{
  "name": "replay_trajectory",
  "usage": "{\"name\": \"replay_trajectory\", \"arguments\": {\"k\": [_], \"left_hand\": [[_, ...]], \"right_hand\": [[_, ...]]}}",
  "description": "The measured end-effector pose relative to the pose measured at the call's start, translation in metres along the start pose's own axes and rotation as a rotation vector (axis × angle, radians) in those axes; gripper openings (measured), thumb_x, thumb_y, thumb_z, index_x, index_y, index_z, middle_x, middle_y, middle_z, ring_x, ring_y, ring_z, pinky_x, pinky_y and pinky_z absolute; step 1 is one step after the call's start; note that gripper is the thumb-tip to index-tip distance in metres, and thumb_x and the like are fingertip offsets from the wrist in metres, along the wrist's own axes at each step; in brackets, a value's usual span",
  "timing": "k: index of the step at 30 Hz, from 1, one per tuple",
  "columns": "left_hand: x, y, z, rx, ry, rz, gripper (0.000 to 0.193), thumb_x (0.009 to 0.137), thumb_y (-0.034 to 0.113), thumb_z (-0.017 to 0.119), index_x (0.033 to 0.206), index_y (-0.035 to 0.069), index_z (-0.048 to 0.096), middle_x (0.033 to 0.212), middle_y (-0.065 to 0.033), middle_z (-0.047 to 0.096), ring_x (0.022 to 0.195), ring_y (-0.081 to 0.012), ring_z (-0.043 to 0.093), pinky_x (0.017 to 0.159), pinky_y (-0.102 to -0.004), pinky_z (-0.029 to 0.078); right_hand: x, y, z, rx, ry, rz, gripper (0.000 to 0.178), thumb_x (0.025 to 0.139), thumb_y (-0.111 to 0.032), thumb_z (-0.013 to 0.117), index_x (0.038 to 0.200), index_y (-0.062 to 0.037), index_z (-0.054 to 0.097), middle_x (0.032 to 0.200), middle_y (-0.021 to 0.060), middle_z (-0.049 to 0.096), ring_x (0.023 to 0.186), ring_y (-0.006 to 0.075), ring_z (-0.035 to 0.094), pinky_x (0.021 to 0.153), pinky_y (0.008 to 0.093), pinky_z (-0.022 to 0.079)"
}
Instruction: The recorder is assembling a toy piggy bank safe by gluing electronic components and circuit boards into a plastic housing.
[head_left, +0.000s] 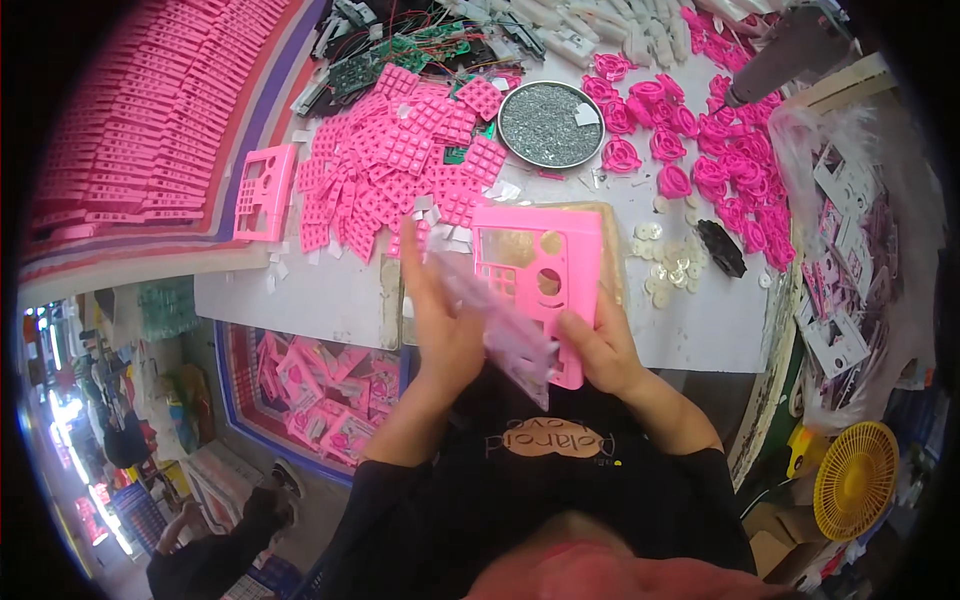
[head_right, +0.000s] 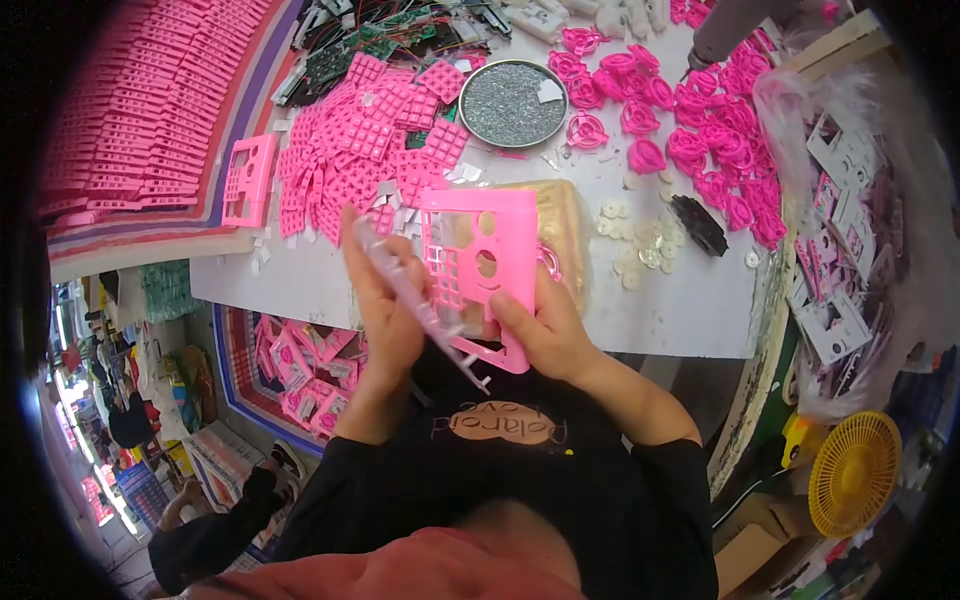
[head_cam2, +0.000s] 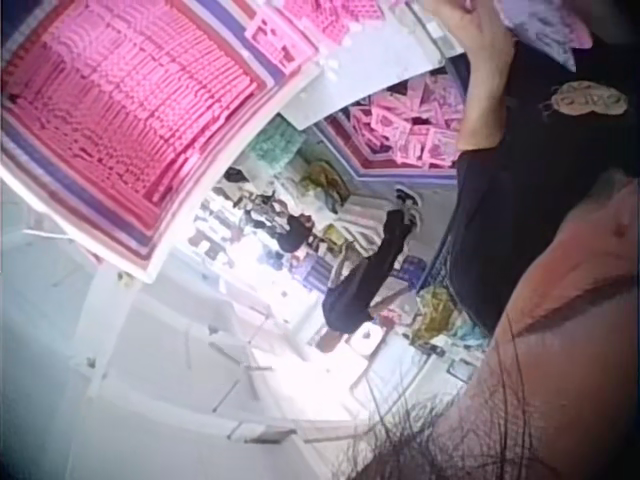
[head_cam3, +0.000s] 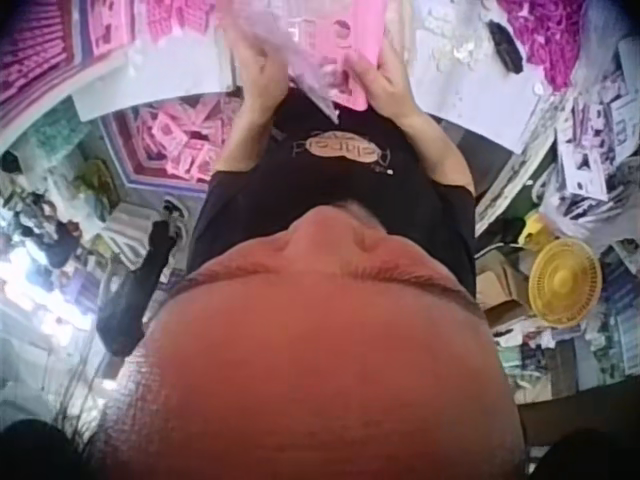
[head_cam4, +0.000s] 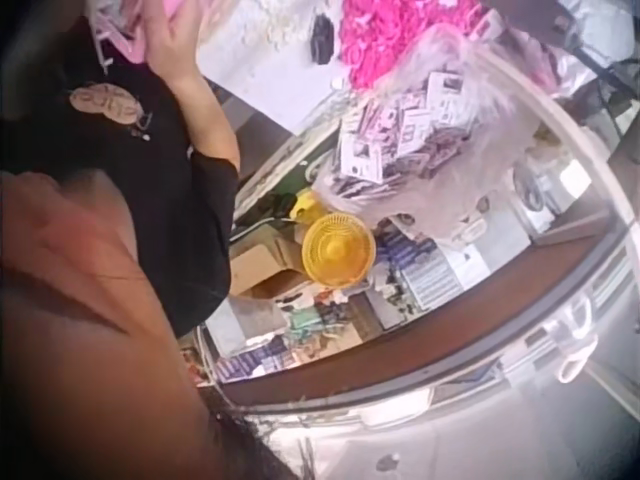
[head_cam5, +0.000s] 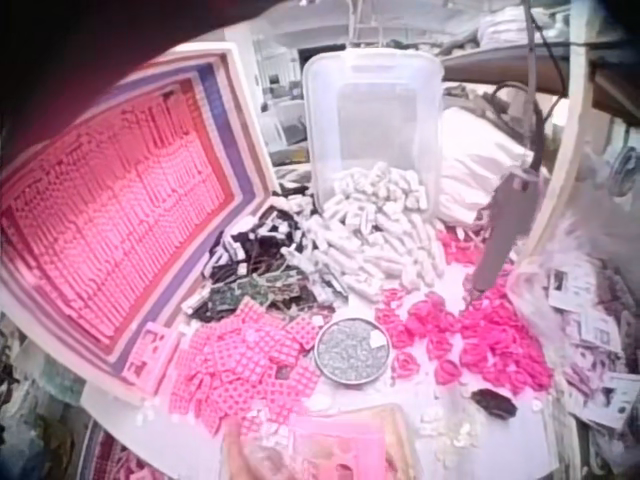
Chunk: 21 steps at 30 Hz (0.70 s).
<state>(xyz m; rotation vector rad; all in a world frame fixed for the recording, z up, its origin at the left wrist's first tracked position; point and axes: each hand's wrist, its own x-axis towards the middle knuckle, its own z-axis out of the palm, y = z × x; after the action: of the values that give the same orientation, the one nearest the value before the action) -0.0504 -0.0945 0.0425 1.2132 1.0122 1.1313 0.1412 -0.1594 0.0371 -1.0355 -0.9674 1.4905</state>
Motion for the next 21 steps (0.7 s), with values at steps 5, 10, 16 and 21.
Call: {"name": "replay_trajectory", "arguments": {"k": [5,10,16,21], "left_hand": [[-0.007,0.012,-0.02,-0.466,-0.147,-0.078,0.105,0.08,-0.007,0.06,0.161,0.027,0.002,0.127,-0.0091,0.046,0.085,-0.0139,0.05,0.058,-0.0178,0.047],[-0.018,0.035,0.001,-0.431,-0.073,-0.489,0.118,0.07,-0.008,0.069,0.161,0.019,0.0,0.125,-0.0074,0.045,0.101,-0.0152,0.05,0.089,-0.0283,0.047],[-0.025,0.022,-0.007,0.515,-0.318,-0.201,0.116,0.056,-0.004,0.077,0.158,0.01,0.025,0.111,-0.0013,0.039,0.096,-0.0114,0.042,0.087,-0.0248,0.041],[-0.028,0.008,-0.014,0.547,-0.28,-0.134,0.114,0.054,0.001,0.081,0.155,0.005,0.03,0.105,-0.0023,0.038,0.082,-0.0119,0.04,0.076,-0.0248,0.04]], "right_hand": [[-0.006,-0.006,-0.009,0.21,0.039,0.109,0.043,0.106,-0.025,0.046,0.142,-0.0019,0.041,0.1,0.0073,0.06,0.069,0.011,0.057,0.062,0.0263,0.049],[-0.011,0.008,-0.008,0.234,-0.051,0.054,0.048,0.107,-0.027,0.045,0.145,-0.0002,0.036,0.121,0.0104,0.059,0.102,0.0157,0.06,0.089,0.0315,0.05],[-0.02,0.011,-0.002,0.29,-0.032,0.067,0.049,0.108,-0.03,0.042,0.144,0.0027,0.036,0.134,0.0122,0.054,0.122,0.0181,0.052,0.105,0.0349,0.042],[-0.02,0.006,0.002,0.155,-0.032,0.003,0.047,0.107,-0.031,0.043,0.139,0.0033,0.042,0.127,0.0121,0.057,0.114,0.017,0.055,0.099,0.0333,0.044]]}}
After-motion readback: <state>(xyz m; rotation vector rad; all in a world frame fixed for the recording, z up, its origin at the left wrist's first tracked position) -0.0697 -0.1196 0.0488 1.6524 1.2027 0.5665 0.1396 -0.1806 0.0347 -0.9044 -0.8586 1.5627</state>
